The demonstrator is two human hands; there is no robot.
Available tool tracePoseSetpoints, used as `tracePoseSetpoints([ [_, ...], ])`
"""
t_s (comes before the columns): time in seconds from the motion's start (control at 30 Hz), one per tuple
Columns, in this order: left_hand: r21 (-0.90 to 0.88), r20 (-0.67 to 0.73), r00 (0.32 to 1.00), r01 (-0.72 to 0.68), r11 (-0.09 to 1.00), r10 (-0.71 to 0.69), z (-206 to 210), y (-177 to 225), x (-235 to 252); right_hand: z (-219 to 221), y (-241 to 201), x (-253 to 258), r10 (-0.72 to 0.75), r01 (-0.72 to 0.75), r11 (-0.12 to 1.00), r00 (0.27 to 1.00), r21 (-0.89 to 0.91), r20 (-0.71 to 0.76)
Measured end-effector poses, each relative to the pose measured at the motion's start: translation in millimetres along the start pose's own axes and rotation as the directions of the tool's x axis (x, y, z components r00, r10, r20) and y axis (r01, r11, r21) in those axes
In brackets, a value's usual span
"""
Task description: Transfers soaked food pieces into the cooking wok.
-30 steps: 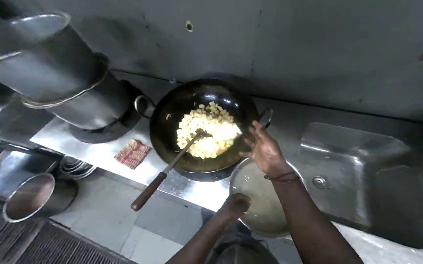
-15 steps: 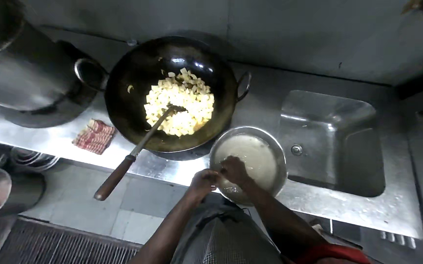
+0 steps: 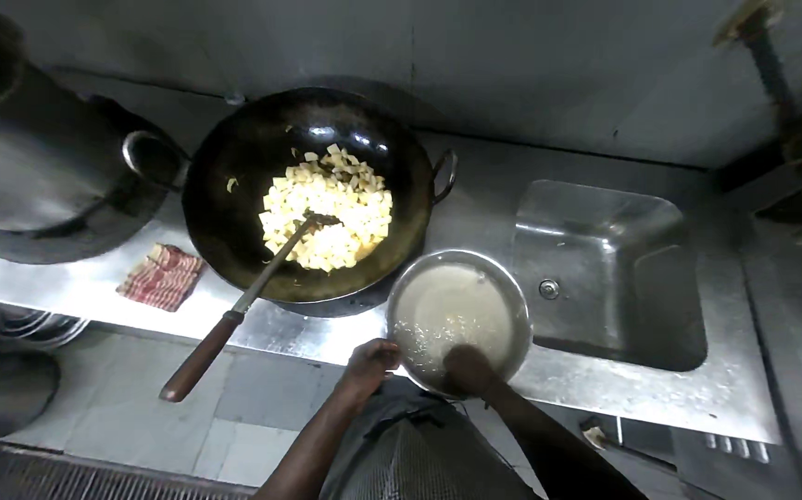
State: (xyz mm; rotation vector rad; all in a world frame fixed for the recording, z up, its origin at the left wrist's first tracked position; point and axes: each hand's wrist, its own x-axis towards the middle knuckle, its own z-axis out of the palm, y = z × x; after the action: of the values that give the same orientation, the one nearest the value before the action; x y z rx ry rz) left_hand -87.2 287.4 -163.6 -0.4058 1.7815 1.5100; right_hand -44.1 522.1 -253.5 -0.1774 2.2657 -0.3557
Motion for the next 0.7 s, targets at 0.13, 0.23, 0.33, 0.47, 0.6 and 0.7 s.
tracePoseSetpoints([
  [0.13,0.011,0.026,1.0,-0.01,1.0,0.01,1,-1,3,-4,6,-21,0.012,-0.018,0.998,0.995,0.055,0.097],
  [0.23,0.018,0.029,0.999,-0.015,1.0,0.015,3,2,3,5,1,-39,0.059,-0.059,0.989,0.998,0.138,0.006],
  [0.33,0.034,0.032,0.999,-0.019,0.999,0.018,3,5,3,21,-1,-43,0.044,-0.026,0.992,0.988,0.125,-0.148],
  [0.47,0.051,0.029,0.999,-0.023,0.998,0.022,2,6,4,27,-6,-44,0.031,-0.003,0.994,0.968,0.109,-0.249],
  [0.6,0.041,0.027,0.999,-0.018,0.999,0.017,0,2,3,28,-7,-45,0.05,-0.019,0.994,0.957,0.112,-0.287],
  [0.7,0.033,0.023,0.999,-0.024,0.999,0.024,-2,0,0,17,-2,-38,0.17,-0.09,0.953,0.95,0.29,-0.262],
])
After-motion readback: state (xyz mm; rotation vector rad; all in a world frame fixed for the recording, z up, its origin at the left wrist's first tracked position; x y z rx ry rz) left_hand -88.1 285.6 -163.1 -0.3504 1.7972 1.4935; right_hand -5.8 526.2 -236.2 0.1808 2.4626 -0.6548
